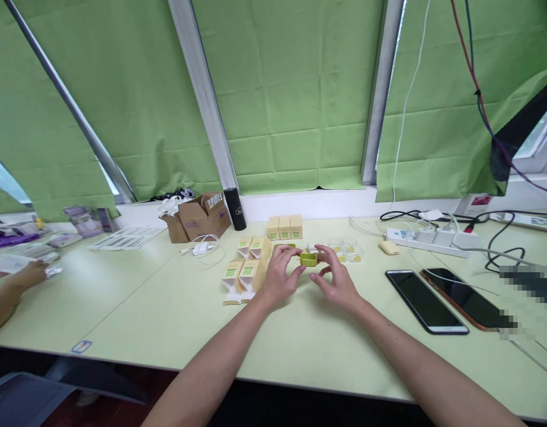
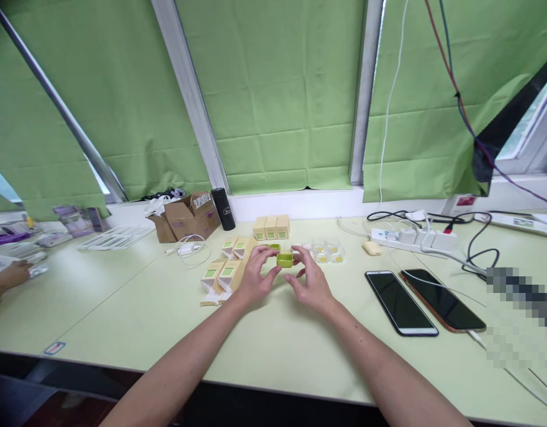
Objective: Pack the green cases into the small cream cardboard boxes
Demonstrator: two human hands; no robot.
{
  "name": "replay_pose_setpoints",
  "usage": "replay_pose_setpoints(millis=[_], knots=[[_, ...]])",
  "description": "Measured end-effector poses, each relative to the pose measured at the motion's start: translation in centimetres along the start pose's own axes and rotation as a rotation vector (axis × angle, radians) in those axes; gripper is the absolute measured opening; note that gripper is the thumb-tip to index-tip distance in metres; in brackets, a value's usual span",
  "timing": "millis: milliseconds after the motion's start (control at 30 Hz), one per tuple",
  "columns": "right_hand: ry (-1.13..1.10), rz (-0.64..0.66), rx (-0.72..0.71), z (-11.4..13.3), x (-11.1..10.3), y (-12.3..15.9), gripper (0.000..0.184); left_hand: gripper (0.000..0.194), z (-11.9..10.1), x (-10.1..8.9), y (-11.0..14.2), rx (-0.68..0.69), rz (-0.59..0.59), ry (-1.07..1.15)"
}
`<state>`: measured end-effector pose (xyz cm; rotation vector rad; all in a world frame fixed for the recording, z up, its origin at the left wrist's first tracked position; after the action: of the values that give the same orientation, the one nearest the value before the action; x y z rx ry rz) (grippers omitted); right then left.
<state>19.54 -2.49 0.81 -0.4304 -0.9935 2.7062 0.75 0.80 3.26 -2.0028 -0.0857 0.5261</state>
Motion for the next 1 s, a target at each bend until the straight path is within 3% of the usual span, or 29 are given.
replay_pose_setpoints(millis=[567,767,1000], knots=[[0.091,0.017,-0.045,-0.7,0.3,0.0,0.06,0.024,1.7,0.5,0.1,-0.143,-0.07,0.06],[0.096,0.025,-0.043,-0.6,0.3,0.0,0.055,0.026,1.7,0.6,0.1,-0.181,-0.033,0.025],[0.082,0.033,-0.028,-0.4,0.3,-0.1,0.046,0.042,1.7,0.7,0.2,-0.217,0.028,0.024]])
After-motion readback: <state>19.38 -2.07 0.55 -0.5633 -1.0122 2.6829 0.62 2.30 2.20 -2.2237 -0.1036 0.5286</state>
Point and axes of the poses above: each hand's wrist, its own y-axis away from the middle knuckle, its own x-axis out of the palm, z = x × y, the point moved 2 cm from there along -y, towards the middle knuckle, and after that the axes turned 12 degrees about -z, right-handed, at the moved point
